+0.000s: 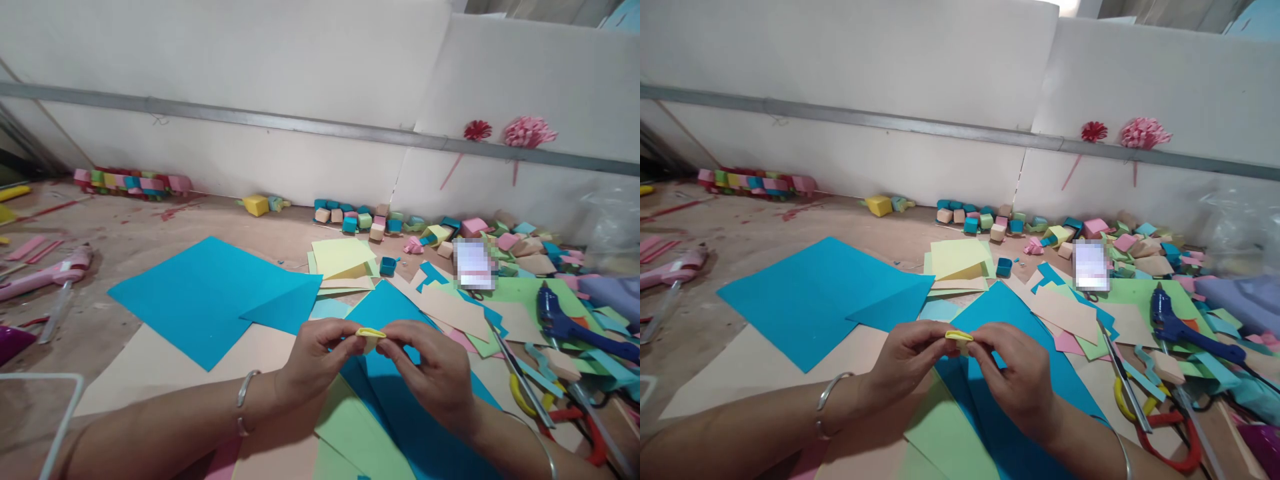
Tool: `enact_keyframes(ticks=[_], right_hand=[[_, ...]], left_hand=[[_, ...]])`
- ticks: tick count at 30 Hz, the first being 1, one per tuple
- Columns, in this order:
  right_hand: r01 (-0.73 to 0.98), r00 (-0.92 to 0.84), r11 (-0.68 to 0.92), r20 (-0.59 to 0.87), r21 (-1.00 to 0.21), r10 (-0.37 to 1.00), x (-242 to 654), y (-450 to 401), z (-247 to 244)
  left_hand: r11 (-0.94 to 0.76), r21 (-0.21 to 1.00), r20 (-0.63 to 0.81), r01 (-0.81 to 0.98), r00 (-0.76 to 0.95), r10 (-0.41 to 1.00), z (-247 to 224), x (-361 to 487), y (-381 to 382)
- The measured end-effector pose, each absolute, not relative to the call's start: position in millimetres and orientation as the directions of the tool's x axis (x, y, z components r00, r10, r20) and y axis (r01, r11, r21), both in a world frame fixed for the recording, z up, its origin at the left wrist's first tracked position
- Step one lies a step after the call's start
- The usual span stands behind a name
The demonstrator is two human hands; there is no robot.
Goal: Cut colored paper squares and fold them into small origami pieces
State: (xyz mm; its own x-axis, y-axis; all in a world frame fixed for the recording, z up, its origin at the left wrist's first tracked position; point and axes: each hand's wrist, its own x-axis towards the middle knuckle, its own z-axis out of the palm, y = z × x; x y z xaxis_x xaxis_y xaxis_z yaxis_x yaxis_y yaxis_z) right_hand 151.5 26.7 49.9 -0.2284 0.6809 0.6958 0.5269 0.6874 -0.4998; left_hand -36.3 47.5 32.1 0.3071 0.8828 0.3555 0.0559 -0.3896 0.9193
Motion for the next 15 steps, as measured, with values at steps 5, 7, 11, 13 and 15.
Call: enact_keyframes(ticks=[5, 7, 11, 13, 15], right_hand=[[0.501, -0.199, 0.648, 0.652, -0.574, 0.732, 151.3, 28.4, 49.1], [0.505, -0.199, 0.65, 0.657, -0.567, 0.728, 150.9, 28.6, 49.1], [0.514, -0.222, 0.668, 0.669, -0.537, 0.709, 150.4, 28.0, 49.5], [0.517, -0.238, 0.674, 0.667, -0.528, 0.706, 150.3, 27.7, 49.8], [0.518, -0.249, 0.677, 0.665, -0.523, 0.704, 150.2, 27.6, 50.1]], left_hand=[[-0.281, 0.96, 0.263, 0.016, 0.306, 0.915, 35.4, -36.1, 46.8], [-0.244, 0.97, 0.232, 0.004, 0.301, 0.925, 38.8, -36.6, 45.6], [-0.265, 0.964, 0.247, 0.018, 0.311, 0.918, 41.9, -38.5, 43.8], [-0.27, 0.963, 0.249, 0.027, 0.306, 0.919, 40.6, -39.4, 43.4], [-0.233, 0.972, 0.221, 0.006, 0.292, 0.931, 38.5, -39.8, 43.3]])
